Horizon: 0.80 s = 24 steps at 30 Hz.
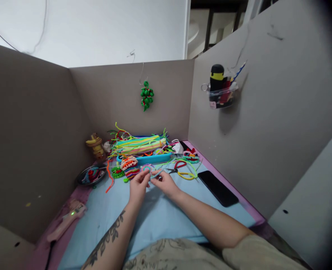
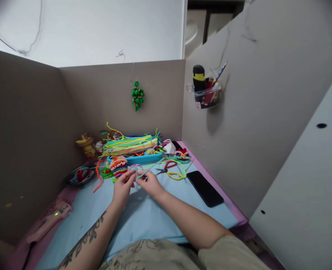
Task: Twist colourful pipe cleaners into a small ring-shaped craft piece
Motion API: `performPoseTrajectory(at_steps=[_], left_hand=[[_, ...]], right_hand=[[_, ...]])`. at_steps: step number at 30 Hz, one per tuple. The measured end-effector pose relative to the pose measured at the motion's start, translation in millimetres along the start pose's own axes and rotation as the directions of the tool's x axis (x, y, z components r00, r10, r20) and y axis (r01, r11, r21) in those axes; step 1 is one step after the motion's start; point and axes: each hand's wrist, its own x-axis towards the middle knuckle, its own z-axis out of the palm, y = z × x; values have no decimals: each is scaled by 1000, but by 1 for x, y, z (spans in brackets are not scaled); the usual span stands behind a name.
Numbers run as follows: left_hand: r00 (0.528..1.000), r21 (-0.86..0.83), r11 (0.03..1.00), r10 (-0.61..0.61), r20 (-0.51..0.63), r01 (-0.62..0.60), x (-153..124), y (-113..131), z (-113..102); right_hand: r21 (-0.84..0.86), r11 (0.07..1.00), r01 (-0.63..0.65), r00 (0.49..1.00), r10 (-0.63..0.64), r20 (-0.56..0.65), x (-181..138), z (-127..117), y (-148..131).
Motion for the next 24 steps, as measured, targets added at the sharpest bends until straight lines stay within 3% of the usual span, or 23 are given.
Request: performPoseTrajectory(at_steps=[4,8,11,13,17,19,22,24], left_hand=[[999,123,992,10,-45,-5,0,-3,-2],[997,216,974,71,-28,-63,-1,-7,-3],[992,257,959,123,4,-120,-2,-9,-4],[993,257,960,116,3,-113,-1,-10,-5],[997,128,989,72,-39,-67,7,-11,-8],[999,67,997,41,-34,-39,12,-13,-10],[999,57,998,-17,-46,20,18,-14,-15],[994,55,997,-52,-91,58,21,-15,-17]], right_hand=[[138,988,-69,997,65,35,-1,3,-2],[254,923,-290,957,287,48,1,7,3],[293,892,-345,937,348,45,3,7,6],[271,916,-297,951,308,2,3,5,5],[134,987,-94,988,108,-106,0,-1,-7],[100,992,-70,998,70,3,-5,-2,-14],[196,979,-59,974,14,226,-14,-4,-25],[301,952,-52,964,-31,265,-17,-7,-30]])
